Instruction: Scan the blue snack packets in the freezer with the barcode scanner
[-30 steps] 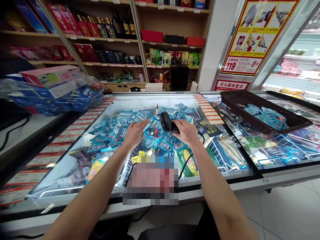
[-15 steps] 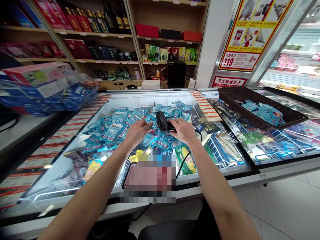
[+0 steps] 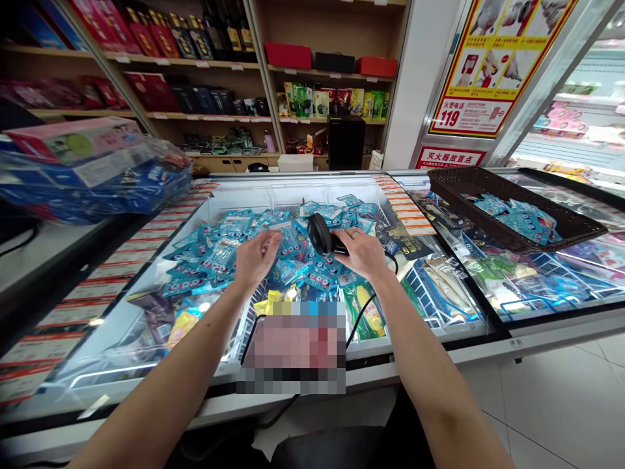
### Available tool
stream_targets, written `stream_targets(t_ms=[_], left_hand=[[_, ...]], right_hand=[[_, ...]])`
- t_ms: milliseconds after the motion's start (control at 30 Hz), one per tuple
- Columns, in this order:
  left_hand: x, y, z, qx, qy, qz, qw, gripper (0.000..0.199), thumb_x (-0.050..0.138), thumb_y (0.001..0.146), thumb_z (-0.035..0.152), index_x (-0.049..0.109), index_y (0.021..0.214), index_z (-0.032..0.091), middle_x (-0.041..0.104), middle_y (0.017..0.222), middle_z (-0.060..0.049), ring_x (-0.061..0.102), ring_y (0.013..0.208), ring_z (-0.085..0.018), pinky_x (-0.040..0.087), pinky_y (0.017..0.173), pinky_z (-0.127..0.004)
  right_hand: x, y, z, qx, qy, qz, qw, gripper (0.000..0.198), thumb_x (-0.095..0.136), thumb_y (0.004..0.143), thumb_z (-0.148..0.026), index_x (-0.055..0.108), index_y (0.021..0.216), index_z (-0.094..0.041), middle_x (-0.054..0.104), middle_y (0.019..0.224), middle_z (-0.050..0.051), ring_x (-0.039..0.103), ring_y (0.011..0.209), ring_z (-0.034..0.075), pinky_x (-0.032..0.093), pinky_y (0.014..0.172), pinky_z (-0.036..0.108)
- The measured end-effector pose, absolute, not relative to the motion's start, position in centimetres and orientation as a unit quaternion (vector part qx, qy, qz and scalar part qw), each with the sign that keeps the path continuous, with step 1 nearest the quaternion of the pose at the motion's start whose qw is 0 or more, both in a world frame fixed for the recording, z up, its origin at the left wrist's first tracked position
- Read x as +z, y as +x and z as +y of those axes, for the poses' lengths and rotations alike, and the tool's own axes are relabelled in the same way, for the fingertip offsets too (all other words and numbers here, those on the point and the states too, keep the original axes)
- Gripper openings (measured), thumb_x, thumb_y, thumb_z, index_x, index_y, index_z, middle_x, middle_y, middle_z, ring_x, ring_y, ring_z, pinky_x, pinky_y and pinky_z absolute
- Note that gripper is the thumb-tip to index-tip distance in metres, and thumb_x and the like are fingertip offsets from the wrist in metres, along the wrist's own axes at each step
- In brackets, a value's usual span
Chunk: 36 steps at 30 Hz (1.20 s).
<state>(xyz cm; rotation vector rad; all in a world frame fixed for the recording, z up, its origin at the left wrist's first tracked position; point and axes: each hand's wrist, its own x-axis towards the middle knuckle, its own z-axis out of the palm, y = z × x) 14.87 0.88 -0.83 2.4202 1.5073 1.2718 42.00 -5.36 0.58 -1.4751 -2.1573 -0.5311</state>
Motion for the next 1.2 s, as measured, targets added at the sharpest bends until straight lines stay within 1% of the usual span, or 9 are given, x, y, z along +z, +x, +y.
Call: stream_targets(t_ms=[67, 133, 267, 367, 533, 667, 833, 967, 1200], left_hand=[[-0.5, 14.8, 1.1, 0.443, 0.751, 0.488, 0.043, 0.035, 0.048, 0.087, 0.051, 0.061, 0.097, 0.020, 0.067, 0.081, -0.002, 0.060, 0.063, -0.012, 0.045, 0.064, -0.025], [-0.4, 14.6, 1.4, 0.469, 0.735, 0.485, 0.064, 0.034, 0.053, 0.084, 0.048, 0.058, 0.102, 0.020, 0.066, 0.092, -0.004, 0.062, 0.075, -0.014, 0.048, 0.070, -0.026], [-0.6, 14.3, 1.7, 0.481, 0.740, 0.459, 0.096, 0.040, 0.051, 0.086, 0.039, 0.048, 0.122, 0.021, 0.062, 0.105, -0.007, 0.061, 0.096, -0.016, 0.050, 0.083, -0.029], [-0.6, 14.4, 1.5, 0.471, 0.751, 0.453, 0.092, 0.040, 0.049, 0.088, 0.038, 0.046, 0.124, 0.022, 0.062, 0.108, -0.006, 0.060, 0.099, -0.016, 0.049, 0.087, -0.032], [-0.2, 14.6, 1.1, 0.437, 0.794, 0.417, 0.062, 0.028, 0.043, 0.091, 0.036, 0.058, 0.112, 0.022, 0.064, 0.110, -0.005, 0.059, 0.104, -0.018, 0.046, 0.094, -0.034], [0.2, 14.8, 1.0, 0.416, 0.825, 0.378, 0.068, 0.033, 0.037, 0.093, 0.032, 0.060, 0.115, 0.022, 0.063, 0.115, -0.006, 0.058, 0.107, -0.018, 0.046, 0.095, -0.035], [0.4, 14.8, 0.9, 0.399, 0.838, 0.367, 0.059, 0.039, 0.038, 0.090, 0.027, 0.052, 0.126, 0.023, 0.058, 0.126, -0.006, 0.052, 0.118, -0.018, 0.042, 0.102, -0.037], [0.2, 14.6, 1.0, 0.392, 0.835, 0.382, 0.059, 0.044, 0.038, 0.090, 0.027, 0.045, 0.133, 0.023, 0.057, 0.129, -0.006, 0.053, 0.119, -0.018, 0.043, 0.102, -0.036], [-0.3, 14.4, 1.4, 0.399, 0.832, 0.382, 0.049, 0.045, 0.037, 0.090, 0.026, 0.043, 0.134, 0.021, 0.054, 0.134, -0.007, 0.051, 0.122, -0.018, 0.042, 0.103, -0.035]], right_hand=[[0.6, 41.9, -5.4, -0.189, -0.533, -0.789, 0.240, 0.042, 0.058, 0.083, -0.034, 0.053, 0.123, -0.022, 0.065, 0.103, 0.008, 0.059, 0.095, 0.023, 0.043, 0.073, 0.030], [0.7, 41.8, -5.5, -0.180, -0.522, -0.798, 0.243, 0.042, 0.057, 0.084, -0.036, 0.053, 0.124, -0.022, 0.065, 0.101, 0.007, 0.059, 0.095, 0.023, 0.043, 0.075, 0.030], [0.8, 41.6, -5.7, -0.160, -0.495, -0.818, 0.247, 0.044, 0.057, 0.084, -0.038, 0.052, 0.125, -0.021, 0.065, 0.105, 0.008, 0.059, 0.097, 0.022, 0.043, 0.077, 0.031], [0.7, 41.4, -5.8, -0.152, -0.483, -0.828, 0.241, 0.046, 0.056, 0.084, -0.039, 0.052, 0.125, -0.020, 0.065, 0.107, 0.008, 0.059, 0.097, 0.022, 0.043, 0.074, 0.030], [1.0, 41.0, -6.0, -0.147, -0.473, -0.839, 0.225, 0.045, 0.056, 0.083, -0.040, 0.053, 0.124, -0.021, 0.066, 0.106, 0.007, 0.060, 0.095, 0.020, 0.042, 0.069, 0.028], [1.2, 40.8, -6.2, -0.145, -0.466, -0.845, 0.219, 0.042, 0.056, 0.083, -0.039, 0.055, 0.121, -0.021, 0.066, 0.103, 0.006, 0.060, 0.092, 0.019, 0.041, 0.067, 0.027], [1.3, 40.8, -6.3, -0.150, -0.458, -0.847, 0.222, 0.036, 0.054, 0.085, -0.041, 0.057, 0.115, -0.021, 0.067, 0.102, 0.005, 0.060, 0.093, 0.019, 0.041, 0.067, 0.027], [1.2, 40.8, -6.2, -0.152, -0.462, -0.846, 0.218, 0.035, 0.055, 0.085, -0.041, 0.057, 0.113, -0.021, 0.067, 0.103, 0.005, 0.060, 0.092, 0.019, 0.041, 0.067, 0.027], [1.1, 40.9, -6.1, -0.148, -0.466, -0.846, 0.214, 0.035, 0.056, 0.084, -0.041, 0.056, 0.113, -0.021, 0.066, 0.104, 0.006, 0.061, 0.091, 0.019, 0.041, 0.066, 0.028]])
